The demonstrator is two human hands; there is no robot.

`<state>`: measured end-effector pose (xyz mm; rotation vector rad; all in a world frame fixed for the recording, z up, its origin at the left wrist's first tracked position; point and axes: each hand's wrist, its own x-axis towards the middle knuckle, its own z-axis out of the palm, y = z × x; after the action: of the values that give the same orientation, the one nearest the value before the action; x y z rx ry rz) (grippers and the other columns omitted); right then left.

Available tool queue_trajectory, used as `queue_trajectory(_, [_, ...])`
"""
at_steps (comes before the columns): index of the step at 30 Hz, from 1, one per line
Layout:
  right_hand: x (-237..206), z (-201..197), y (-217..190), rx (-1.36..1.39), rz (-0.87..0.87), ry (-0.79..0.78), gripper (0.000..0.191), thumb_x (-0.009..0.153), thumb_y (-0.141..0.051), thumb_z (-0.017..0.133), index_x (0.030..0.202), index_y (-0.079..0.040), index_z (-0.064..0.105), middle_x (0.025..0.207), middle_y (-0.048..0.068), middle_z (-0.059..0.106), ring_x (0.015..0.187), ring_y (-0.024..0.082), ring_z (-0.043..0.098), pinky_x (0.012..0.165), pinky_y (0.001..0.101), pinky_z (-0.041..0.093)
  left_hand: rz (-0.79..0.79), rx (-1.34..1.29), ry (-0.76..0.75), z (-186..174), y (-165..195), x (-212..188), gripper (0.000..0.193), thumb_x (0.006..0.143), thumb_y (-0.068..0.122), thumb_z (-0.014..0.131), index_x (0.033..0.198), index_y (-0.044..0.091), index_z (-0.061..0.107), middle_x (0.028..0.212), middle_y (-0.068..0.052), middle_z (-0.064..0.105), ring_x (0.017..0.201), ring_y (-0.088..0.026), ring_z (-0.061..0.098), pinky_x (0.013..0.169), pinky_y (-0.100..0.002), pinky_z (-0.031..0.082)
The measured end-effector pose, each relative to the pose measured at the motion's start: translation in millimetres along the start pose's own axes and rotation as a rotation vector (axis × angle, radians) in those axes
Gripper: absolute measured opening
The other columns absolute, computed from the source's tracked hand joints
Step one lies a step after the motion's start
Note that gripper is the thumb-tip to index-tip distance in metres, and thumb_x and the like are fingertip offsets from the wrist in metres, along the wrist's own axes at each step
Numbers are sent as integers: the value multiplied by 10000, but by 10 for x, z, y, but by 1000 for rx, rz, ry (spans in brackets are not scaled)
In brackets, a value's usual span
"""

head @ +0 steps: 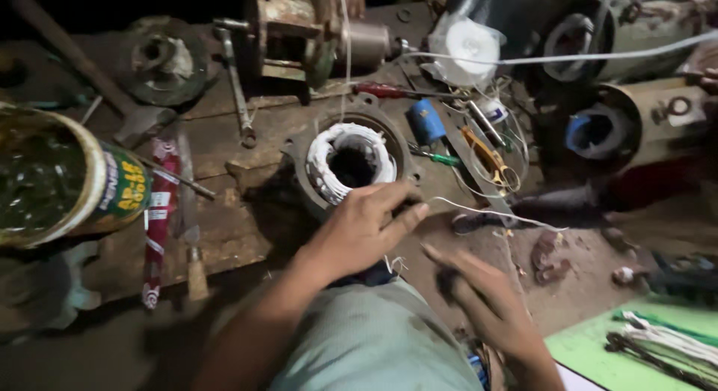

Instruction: The person threads insulated copper wire into the slots of a motor stator housing on a cluttered workbench, winding and pressing the wire coils into place by hand. They pull wire from a spool, continue winding turns around the stator, and near the end use a small bladed tool to cut or trim the wire.

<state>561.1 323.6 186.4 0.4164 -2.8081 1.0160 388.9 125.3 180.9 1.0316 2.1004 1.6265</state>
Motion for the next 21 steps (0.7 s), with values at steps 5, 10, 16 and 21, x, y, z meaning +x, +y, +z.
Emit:
queue_trajectory(5, [240, 136, 271, 557, 315, 51, 433, 1019, -232, 664, 1378, 8, 654, 1116, 62, 682, 1028, 163, 643, 912, 301, 525, 47, 3, 4, 3, 29, 9, 278, 1017, 323, 632, 1108, 69, 702, 971, -120, 696, 877, -291, 712, 772, -373, 565])
queue_trajectory(10, [360, 209, 406, 999, 471, 231, 604, 901, -320, 804, 1382, -18, 597, 1098, 51, 670, 948, 127, 605, 817, 288, 502, 138, -21, 79, 1, 11, 3, 274, 976, 246, 665, 1182, 69, 705, 1081, -129, 691, 1021, -311, 705, 882, -383, 563])
queue_trajectory(16, [539, 185, 398, 1172, 436, 208, 651, 889, -287, 822, 1417, 10, 581, 1099, 66, 698, 816, 89, 550, 689, 239, 431, 175, 1, 77, -7, 2, -9, 233, 934, 188, 687, 1118, 46, 703, 1140, -145, 687, 1061, -332, 695, 893, -392, 561])
queue_trajectory(21, [589, 116, 373, 1185, 450, 183, 622, 897, -253, 815, 1391, 63, 607, 1059, 84, 711, 721, 85, 505, 616, 238, 400, 156, -32, 18, -20, -13, 7, 211, 949, 179, 678, 1104, 41, 716, 1083, -129, 698, 1007, -317, 705, 864, -385, 567])
